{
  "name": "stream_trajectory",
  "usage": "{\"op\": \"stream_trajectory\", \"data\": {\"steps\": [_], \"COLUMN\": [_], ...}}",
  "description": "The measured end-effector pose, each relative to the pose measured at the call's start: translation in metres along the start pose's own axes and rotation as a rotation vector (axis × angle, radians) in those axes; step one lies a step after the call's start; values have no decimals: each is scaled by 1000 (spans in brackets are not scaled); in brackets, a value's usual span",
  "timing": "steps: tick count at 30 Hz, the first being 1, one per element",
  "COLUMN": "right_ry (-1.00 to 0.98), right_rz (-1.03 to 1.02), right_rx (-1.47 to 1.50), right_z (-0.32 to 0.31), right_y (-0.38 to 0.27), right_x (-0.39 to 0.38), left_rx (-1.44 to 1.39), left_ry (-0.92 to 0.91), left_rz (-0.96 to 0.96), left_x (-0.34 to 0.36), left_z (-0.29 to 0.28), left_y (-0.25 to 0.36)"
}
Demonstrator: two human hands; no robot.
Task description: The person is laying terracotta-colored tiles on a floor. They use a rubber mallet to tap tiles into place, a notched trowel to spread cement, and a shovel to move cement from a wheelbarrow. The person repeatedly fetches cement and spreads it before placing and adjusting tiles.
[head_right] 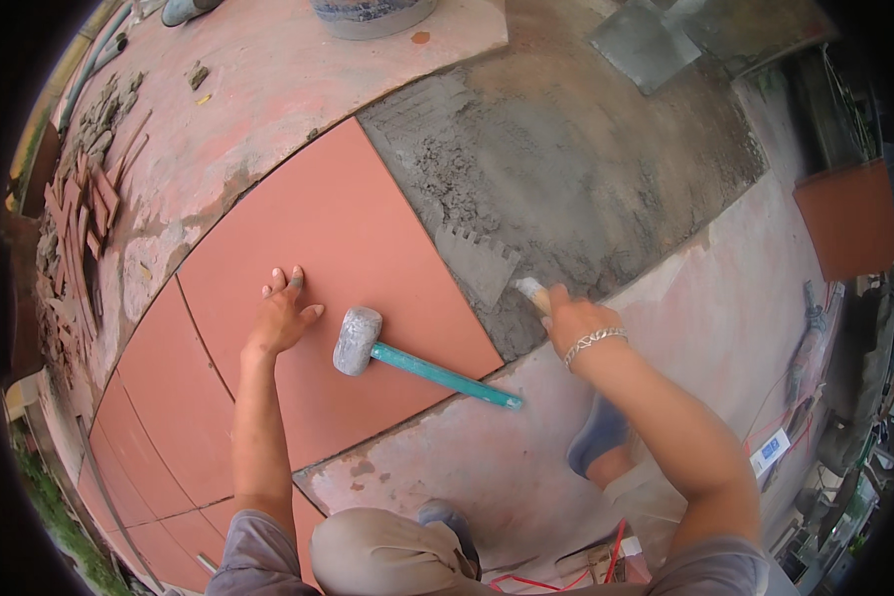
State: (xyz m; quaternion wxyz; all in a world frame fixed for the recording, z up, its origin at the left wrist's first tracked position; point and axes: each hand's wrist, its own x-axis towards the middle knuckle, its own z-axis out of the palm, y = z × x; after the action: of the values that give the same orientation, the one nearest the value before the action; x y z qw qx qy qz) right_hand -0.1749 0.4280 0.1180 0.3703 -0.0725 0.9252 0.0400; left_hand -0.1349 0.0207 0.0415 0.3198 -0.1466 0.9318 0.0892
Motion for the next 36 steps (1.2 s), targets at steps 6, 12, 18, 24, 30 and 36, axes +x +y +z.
{"op": "stream_trajectory", "data": {"steps": [6, 12, 18, 24, 30, 36], "right_ry": [-34, -67, -15, 35, 17, -229], "right_rz": [28, 67, 61, 180, 63, 51], "right_rx": [-55, -123, -166, 46, 429, 218], "right_z": [38, 68, 72, 59, 66, 60], "right_y": [34, 61, 92, 109, 82, 57], "right_x": [-49, -98, -115, -118, -120, -120], "left_rx": [-1, 9, 10, -13, -39, -16], "left_ry": [26, 50, 58, 56, 54, 46], "left_rz": [18, 25, 42, 22, 18, 15], "left_x": [2, 2, 0, 0, -2, -3], "left_z": [4, 6, 3, 4, 1, -3], "left_y": [-1, -1, 0, 1, 2, 6]}}
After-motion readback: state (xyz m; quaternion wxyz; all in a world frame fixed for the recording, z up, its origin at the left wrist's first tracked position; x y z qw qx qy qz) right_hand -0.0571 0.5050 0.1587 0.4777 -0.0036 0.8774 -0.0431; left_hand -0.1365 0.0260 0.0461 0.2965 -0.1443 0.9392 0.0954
